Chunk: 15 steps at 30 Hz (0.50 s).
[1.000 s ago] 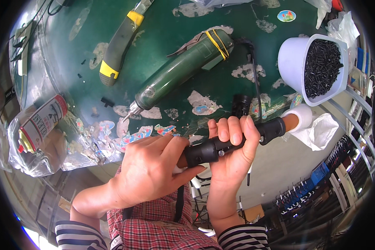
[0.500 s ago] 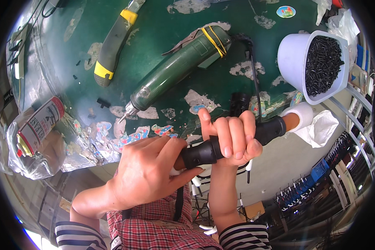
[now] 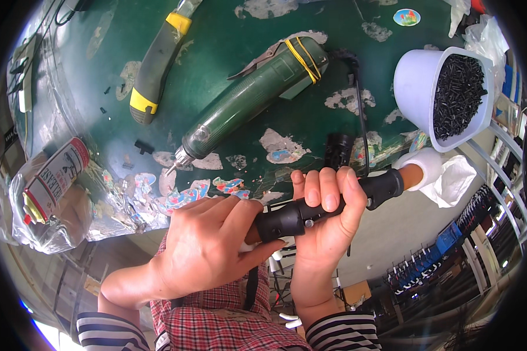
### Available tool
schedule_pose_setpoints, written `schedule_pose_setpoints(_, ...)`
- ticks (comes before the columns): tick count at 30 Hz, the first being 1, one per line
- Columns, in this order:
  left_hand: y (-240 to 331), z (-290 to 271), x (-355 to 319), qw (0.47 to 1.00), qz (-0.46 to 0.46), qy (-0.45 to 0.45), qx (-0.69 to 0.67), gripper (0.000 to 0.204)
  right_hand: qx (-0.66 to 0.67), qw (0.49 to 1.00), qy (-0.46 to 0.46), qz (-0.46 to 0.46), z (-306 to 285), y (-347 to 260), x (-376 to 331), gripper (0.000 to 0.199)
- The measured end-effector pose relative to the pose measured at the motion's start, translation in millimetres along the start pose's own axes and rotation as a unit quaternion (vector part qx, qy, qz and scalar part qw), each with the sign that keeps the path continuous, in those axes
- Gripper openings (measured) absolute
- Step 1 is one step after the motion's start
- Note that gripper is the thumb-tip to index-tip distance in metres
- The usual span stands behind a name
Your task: The person assembles a bicycle handlebar by attaching a black plastic clamp, tightening screws with a screwdriver, and trimming excess material with a utility knife. The person also applies lubricant from a spray can to the handlebar assembly.
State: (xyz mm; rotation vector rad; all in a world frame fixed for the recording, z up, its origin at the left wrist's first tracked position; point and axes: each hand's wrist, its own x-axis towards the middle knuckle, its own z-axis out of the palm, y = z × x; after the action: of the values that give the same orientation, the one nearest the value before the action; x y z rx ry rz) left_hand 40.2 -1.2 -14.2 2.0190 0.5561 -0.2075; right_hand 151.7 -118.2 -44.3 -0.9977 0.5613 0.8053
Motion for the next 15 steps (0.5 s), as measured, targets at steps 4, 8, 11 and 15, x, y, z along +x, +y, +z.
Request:
schedule_pose_setpoints(4, 1, 0, -1, 1.0, -0.004, -0.005, 0.006, 0.043, -0.009, 1.0, 0.013, 0.002, 3, 0, -1, 0.033)
schedule_pose_setpoints(8, 2, 1, 0, 1.0, -0.009, -0.003, 0.011, 0.042, -0.026, 0.999, 0.043, -0.009, 4, 2, -2, 0.034)
schedule_pose_setpoints(11, 2, 2, 0, 1.0, -0.004, 0.004, 0.014, 0.042, -0.028, 0.999, 0.036, -0.013, 4, 2, -1, 0.034)
schedule_pose_setpoints(15, 3, 2, 0, 1.0, -0.011, 0.002, 0.011, 0.042, -0.014, 0.999, -0.048, -0.01, -6, 0, 4, 0.03)
